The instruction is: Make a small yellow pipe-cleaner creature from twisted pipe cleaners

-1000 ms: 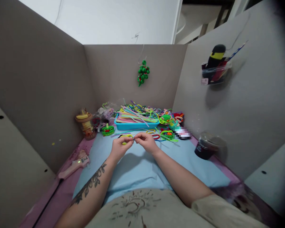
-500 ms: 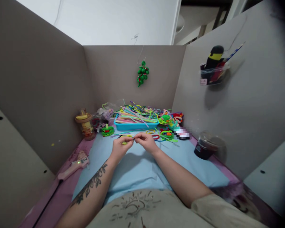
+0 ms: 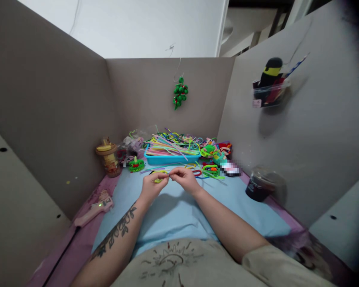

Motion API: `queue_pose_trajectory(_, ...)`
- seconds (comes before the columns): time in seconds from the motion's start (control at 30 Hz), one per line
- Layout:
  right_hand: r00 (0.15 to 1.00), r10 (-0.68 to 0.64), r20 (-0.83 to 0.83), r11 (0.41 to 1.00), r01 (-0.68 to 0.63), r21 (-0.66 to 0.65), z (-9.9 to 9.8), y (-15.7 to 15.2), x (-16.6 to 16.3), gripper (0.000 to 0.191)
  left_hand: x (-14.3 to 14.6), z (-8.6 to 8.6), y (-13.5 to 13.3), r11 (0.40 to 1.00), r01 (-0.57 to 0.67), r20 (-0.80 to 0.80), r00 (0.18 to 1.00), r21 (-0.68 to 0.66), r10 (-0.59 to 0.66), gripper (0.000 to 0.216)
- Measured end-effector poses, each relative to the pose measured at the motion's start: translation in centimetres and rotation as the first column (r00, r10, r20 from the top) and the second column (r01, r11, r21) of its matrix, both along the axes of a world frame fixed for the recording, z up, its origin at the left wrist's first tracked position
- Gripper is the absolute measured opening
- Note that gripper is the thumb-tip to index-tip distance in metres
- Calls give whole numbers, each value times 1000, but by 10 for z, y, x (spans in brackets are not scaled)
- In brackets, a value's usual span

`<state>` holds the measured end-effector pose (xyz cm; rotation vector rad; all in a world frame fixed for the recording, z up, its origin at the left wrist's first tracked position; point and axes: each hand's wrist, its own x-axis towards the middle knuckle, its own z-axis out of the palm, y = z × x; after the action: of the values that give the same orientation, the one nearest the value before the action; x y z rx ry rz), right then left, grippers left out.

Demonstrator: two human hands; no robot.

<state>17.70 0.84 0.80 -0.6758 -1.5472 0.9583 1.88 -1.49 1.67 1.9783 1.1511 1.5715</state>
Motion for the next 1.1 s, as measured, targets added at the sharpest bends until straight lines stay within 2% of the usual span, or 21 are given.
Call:
queue_pose_trajectory(0.17, 999, 23, -49, 1000, -23, 9, 1, 2, 0, 24, -5, -2, 4, 987, -39, -94, 994, 153, 54, 12)
queue_pose_trajectory(0.3, 1000, -14, 20, 1000, 14, -18, 2, 3, 2, 22, -9, -3, 5, 966, -9, -195, 979, 259, 62, 10)
queue_pose_trajectory(0.43, 999, 42, 28, 995, -39, -87, 5, 1, 2, 26, -10, -4, 6, 955, 30, -253, 966, 294, 47, 10)
queue_pose_trajectory(0.57, 998, 51, 43, 994, -47, -98, 7, 1, 2, 25, -10, -5, 7, 954, 80, -263, 965, 288, -2, 8)
queue_pose_trajectory(0.67, 994, 94, 58, 988, -86, -131, 5, 3, 4, 24, -10, -6, 7, 945, 85, -293, 956, 315, 12, 8)
queue_pose_trajectory(0.77, 982, 186, -17, 960, -186, -211, 1, 6, 3, 23, -10, -5, 6, 922, 83, -318, 947, 379, 46, 9)
queue_pose_trajectory(0.93, 930, 289, -228, 874, -353, -333, -2, 6, -3, 24, -9, -5, 6, 883, 88, -318, 945, 462, 72, 8)
queue_pose_trajectory(1.0, 930, 276, -242, 873, -348, -341, -2, 5, -4, 24, -9, -6, 8, 861, 83, -311, 946, 501, 90, 7)
queue_pose_trajectory(1.1, 951, 229, -208, 905, -287, -314, -2, 5, -3, 24, -10, -7, 9, 845, 76, -307, 946, 529, 107, 7)
